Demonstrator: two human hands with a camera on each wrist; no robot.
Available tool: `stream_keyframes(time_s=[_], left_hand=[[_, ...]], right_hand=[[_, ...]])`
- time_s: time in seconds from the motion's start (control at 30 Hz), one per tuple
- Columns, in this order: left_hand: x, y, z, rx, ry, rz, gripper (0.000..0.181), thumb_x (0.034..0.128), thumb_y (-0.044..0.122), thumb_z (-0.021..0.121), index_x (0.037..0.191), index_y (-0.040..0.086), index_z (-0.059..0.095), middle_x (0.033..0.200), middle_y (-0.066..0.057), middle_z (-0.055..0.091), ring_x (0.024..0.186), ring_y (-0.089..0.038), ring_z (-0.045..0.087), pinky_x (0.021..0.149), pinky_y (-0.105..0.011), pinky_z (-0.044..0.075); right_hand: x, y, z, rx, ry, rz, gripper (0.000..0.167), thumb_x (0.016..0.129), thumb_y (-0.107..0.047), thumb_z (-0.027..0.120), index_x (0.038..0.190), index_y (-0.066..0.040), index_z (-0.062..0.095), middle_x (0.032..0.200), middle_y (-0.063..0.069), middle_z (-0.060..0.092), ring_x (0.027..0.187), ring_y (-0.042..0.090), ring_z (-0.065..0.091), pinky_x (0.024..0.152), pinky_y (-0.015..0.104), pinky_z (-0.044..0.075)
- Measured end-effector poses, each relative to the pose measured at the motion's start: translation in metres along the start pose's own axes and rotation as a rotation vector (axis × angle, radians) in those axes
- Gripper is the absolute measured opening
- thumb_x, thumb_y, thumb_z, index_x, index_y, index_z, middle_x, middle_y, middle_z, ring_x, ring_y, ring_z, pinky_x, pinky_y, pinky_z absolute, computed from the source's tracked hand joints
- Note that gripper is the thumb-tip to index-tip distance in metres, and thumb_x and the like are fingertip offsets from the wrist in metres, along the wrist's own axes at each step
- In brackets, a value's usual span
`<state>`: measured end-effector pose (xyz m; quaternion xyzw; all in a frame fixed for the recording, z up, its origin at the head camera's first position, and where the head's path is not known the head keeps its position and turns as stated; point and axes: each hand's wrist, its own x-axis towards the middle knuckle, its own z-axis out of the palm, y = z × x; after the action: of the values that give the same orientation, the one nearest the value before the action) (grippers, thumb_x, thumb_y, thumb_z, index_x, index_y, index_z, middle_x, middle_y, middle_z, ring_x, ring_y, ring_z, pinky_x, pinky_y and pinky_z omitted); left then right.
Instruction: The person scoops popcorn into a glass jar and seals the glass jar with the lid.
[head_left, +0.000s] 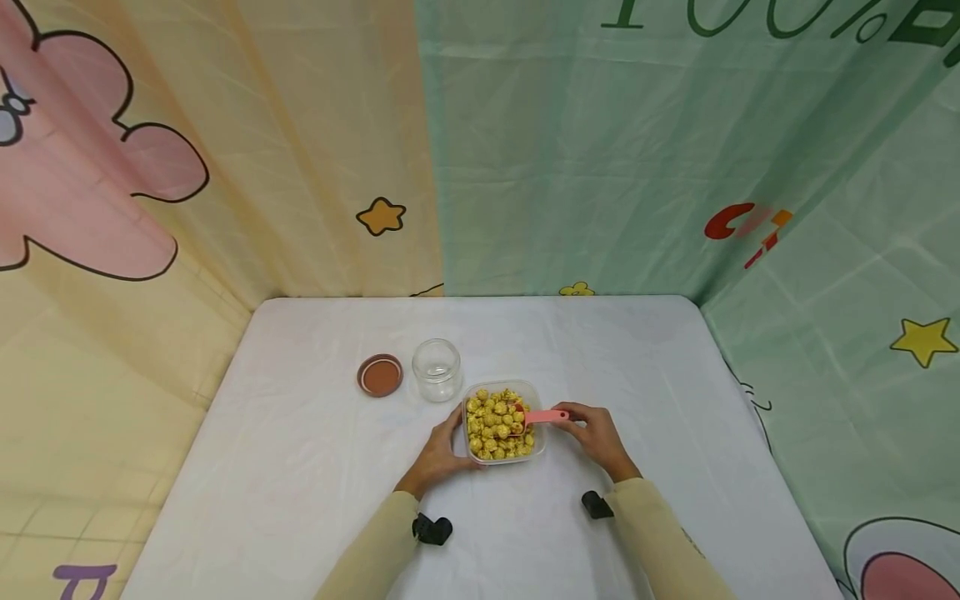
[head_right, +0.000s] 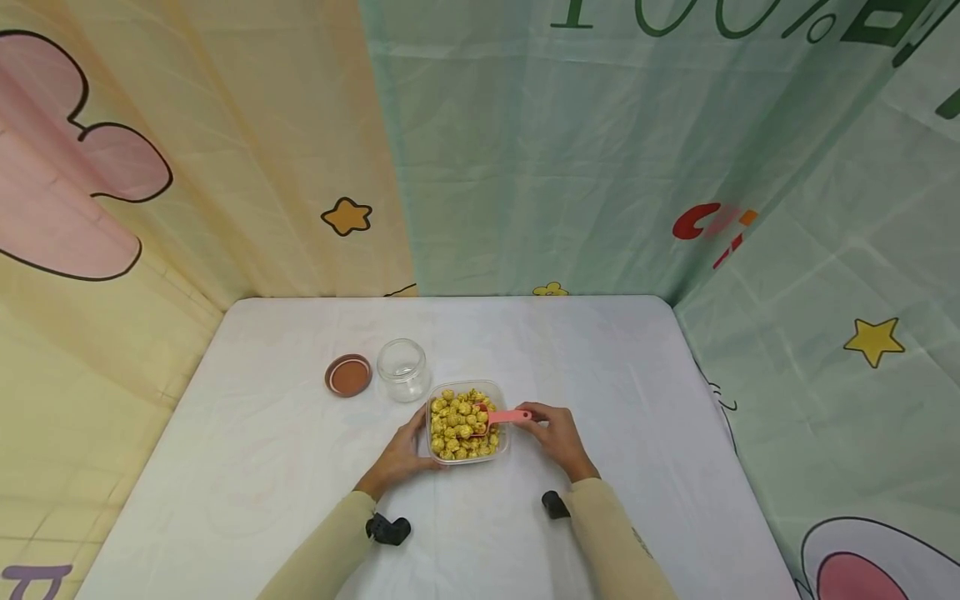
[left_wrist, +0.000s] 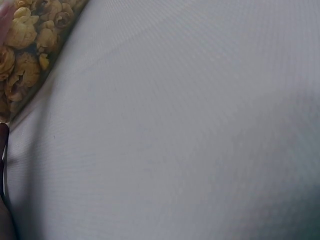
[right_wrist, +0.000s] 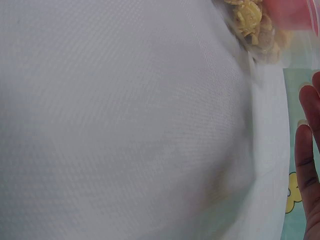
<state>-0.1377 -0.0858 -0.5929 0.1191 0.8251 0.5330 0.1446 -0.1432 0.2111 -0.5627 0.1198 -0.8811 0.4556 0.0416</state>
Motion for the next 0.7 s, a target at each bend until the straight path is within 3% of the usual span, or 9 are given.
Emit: stream_keyframes(time_s=[0.33,0.7], left_hand=[[0.0009,-0.0003,-0.0003,0.022,-0.002,0.02,0.114,0.066,0.023,0.09,0.154,0.007,0.019,0.155,-0.014,0.03,0.144,-0.032,0.023,0.119,-0.05,0.016],[0.0,0.0014,-0.0003,0.025,0.001,0.004,0.115,0.0658,0.021,0.09,0.154,0.008,0.018,0.156,-0.014,0.027,0.144,-0.033,0.02,0.118,-0.051,0.016]], right_hand=[[-0.0056,0.0063,0.0003,0.089,0.048,0.057,0.02,0.085,-0.013,0.072,0.102,-0.004,0.073,0.096,0.006,0.073,0.09,0.015,0.067,0.087,0.045,0.055],[-0.007,0.0049,-0.0014,0.138,0.071,0.113,0.023,0.087,-0.014,0.071,0.105,-0.001,0.072,0.098,0.01,0.072,0.092,0.015,0.066,0.088,0.037,0.055]])
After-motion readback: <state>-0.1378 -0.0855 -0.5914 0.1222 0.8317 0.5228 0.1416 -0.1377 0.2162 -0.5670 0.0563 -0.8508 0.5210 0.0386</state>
